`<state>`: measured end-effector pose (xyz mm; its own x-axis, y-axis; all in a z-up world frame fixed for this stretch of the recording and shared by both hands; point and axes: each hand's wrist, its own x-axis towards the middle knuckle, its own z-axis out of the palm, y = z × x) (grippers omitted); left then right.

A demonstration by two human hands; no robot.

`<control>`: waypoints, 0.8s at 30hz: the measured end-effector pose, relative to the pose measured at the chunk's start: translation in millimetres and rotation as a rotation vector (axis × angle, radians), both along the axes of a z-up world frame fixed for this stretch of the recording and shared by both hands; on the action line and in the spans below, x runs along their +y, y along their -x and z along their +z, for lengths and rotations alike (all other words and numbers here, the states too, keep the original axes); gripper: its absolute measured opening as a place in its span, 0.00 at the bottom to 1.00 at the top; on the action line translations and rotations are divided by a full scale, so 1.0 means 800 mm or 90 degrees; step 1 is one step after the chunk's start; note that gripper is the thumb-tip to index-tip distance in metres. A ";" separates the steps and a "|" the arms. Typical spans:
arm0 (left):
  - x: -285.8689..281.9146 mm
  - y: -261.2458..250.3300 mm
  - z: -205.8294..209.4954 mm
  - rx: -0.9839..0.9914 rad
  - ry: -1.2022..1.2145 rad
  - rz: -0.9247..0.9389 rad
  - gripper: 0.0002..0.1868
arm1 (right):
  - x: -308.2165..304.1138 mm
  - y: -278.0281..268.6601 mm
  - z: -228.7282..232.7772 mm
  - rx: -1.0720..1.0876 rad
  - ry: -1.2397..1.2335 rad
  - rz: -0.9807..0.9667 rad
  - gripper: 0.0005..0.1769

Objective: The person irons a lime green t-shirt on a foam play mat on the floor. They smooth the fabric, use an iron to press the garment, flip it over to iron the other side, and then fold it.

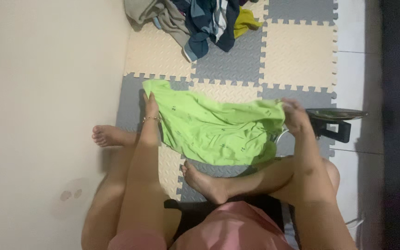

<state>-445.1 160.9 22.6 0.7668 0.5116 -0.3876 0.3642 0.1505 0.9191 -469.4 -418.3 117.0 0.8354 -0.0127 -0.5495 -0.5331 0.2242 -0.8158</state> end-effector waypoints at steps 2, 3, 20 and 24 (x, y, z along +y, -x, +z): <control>0.004 0.001 0.005 -0.023 0.038 -0.006 0.42 | 0.013 0.001 0.004 0.059 0.029 0.075 0.20; 0.004 0.002 0.007 -0.005 0.101 0.015 0.43 | 0.019 0.001 0.005 0.061 0.000 0.095 0.19; 0.062 0.104 0.134 -0.218 0.487 -0.150 0.19 | -0.090 0.112 0.135 -0.230 0.751 0.077 0.12; 0.034 0.152 0.230 -0.088 0.302 -0.169 0.33 | -0.094 0.129 0.137 -0.485 0.842 -0.001 0.05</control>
<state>-566.3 188.1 206.4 0.9055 0.0881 -0.4152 0.3273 0.4779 0.8152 -572.5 -493.4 226.7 0.9050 -0.1343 0.4037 0.0934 -0.8629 -0.4966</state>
